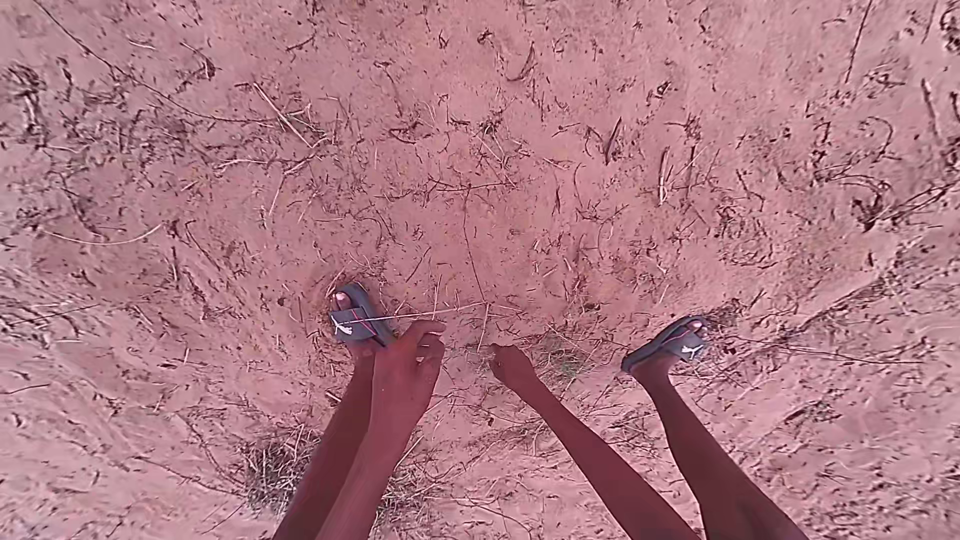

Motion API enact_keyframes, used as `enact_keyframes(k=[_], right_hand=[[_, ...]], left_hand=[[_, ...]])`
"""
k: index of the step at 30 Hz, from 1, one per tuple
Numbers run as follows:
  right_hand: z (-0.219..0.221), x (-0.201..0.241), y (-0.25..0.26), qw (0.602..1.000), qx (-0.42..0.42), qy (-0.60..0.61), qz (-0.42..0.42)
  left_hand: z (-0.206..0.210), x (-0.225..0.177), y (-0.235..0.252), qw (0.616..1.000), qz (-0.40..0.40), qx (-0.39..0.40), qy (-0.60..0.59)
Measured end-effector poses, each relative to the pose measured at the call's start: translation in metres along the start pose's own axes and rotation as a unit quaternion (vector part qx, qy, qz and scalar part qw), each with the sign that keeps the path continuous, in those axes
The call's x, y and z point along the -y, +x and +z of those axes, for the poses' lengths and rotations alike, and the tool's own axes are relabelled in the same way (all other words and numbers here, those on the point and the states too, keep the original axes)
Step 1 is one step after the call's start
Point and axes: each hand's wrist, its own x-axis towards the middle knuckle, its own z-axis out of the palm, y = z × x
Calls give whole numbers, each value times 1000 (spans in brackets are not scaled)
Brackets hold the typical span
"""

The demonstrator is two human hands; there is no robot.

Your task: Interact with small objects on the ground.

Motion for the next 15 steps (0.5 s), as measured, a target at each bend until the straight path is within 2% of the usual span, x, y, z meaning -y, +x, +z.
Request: enact_keyframes(k=[1,2,3,4,6,7,10,12,15], right_hand=[[-45,8,23,987,-156,9,-22],[-85,17,49,954,-292,-8,-66],[-123,26,76,921,-370,-57,-107],[-161,36,99,899,-398,-117,-139],[-222,57,133,896,-346,-233,-153],[-239,65,150,895,-314,-274,-158],[-249,74,194,885,-264,-322,-207],[-241,72,209,887,-301,-255,-238],[-220,71,219,901,-391,29,-185]], left_hand=[[0,-6,-2,1000,14,7,2],[-2,-11,-5,1000,26,12,3],[-4,-14,-8,999,36,14,7],[-7,-16,-9,999,47,11,6],[-11,-20,-12,997,73,-2,-3],[-14,-21,-14,996,84,-5,-7],[-28,-21,-16,994,106,2,4],[-41,-24,-16,993,117,8,12],[-56,-29,-20,995,102,16,11]])
